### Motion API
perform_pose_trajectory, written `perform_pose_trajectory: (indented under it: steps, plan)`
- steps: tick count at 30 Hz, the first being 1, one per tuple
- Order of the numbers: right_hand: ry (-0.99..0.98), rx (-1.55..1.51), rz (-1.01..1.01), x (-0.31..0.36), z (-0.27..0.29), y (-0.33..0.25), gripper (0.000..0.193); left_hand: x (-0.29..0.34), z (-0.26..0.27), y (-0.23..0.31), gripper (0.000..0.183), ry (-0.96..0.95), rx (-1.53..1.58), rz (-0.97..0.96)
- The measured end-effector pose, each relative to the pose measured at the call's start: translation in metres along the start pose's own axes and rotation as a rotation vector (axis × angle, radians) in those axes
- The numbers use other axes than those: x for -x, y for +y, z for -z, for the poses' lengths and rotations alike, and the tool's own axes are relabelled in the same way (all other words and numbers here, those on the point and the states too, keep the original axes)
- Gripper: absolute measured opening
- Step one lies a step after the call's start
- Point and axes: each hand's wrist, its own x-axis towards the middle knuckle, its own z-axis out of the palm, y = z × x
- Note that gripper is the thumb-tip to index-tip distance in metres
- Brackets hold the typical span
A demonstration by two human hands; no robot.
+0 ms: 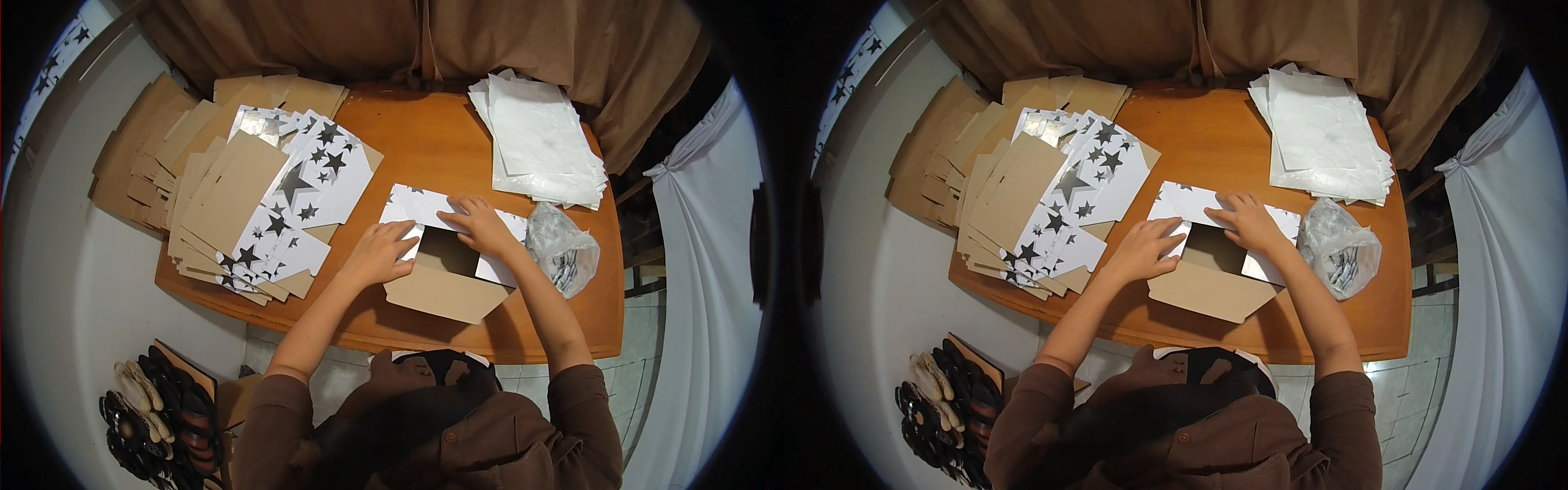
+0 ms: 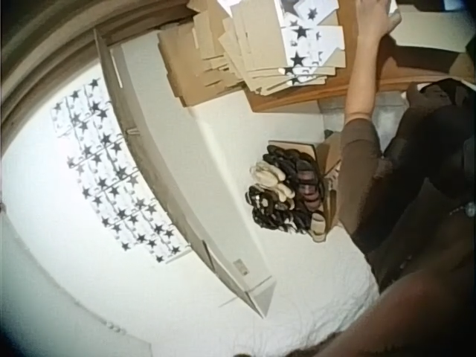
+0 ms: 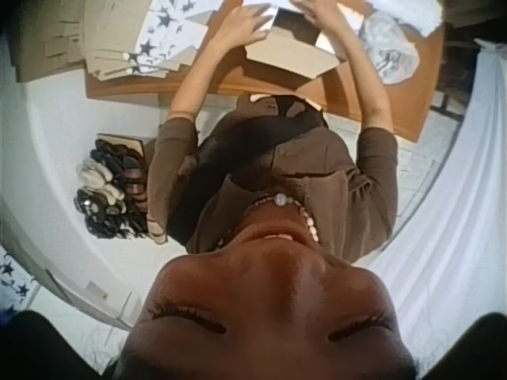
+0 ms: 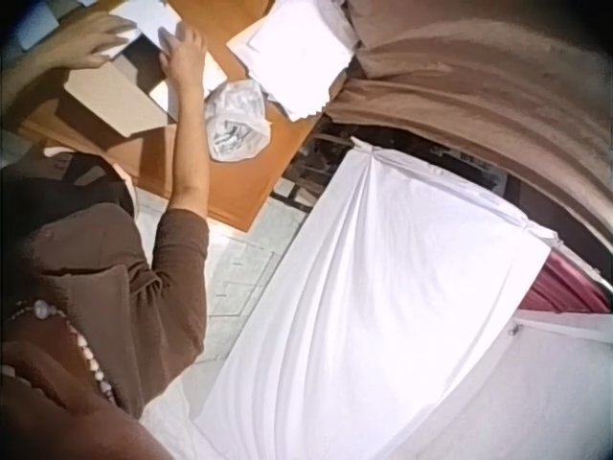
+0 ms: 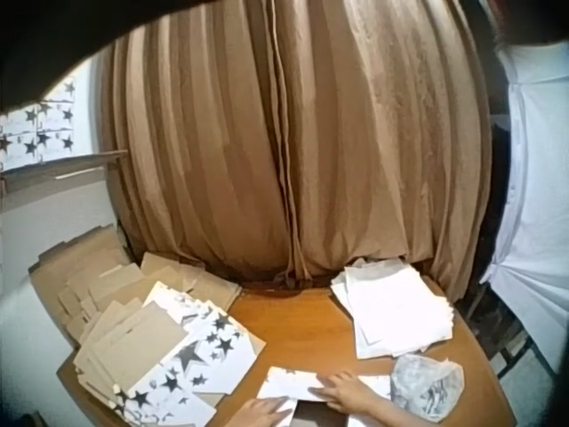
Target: Assemble cardboard shoe boxes and place them on a shelf.
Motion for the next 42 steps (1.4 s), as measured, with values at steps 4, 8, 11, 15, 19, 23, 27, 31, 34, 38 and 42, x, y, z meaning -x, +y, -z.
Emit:
perform_pose_trajectory:
  steps: [4,8,11,15,19,23,27,31,34,38,42]
  plan:
    - [0.013,-0.015,0.0,0.001,-0.002,0.001,0.057,-0.001,0.003,0.005,0.036,0.011,-0.022,0.043]
    - [0.021,0.001,0.006,0.0,-0.003,0.0,0.055,-0.002,0.001,0.007,0.033,0.021,-0.054,0.079]
    - [0.006,-0.014,-0.003,0.0,-0.002,0.0,0.054,-0.004,-0.003,0.01,0.032,0.017,-0.096,0.103]
    - [0.02,-0.006,0.003,0.002,-0.004,0.001,0.054,-0.008,-0.007,0.012,0.026,0.151,-0.116,0.084]
    - [0.017,-0.017,-0.008,0.002,-0.002,-0.002,0.055,-0.022,-0.011,0.016,0.022,0.215,-0.064,0.204]
    - [0.043,0.005,0.019,0.002,-0.003,-0.004,0.056,-0.042,-0.017,0.012,0.03,0.316,-0.107,0.302]
    - [0.047,0.019,0.015,0.005,-0.002,-0.004,0.057,-0.049,-0.016,0.011,0.048,0.299,-0.127,0.314]
    - [0.058,0.001,0.012,0.007,-0.004,-0.002,0.057,-0.045,-0.018,0.013,0.057,0.228,-0.137,0.269]
    - [0.058,0.012,-0.009,0.007,-0.007,-0.006,0.058,-0.041,-0.03,0.004,0.06,0.252,-0.182,0.324]
    - [0.078,0.072,0.029,0.006,-0.008,-0.01,0.06,-0.039,-0.039,-0.001,0.063,0.247,-0.154,0.455]
    - [0.073,0.084,0.039,0.006,-0.01,-0.01,0.061,-0.043,-0.035,0.003,0.068,0.174,-0.174,0.579]
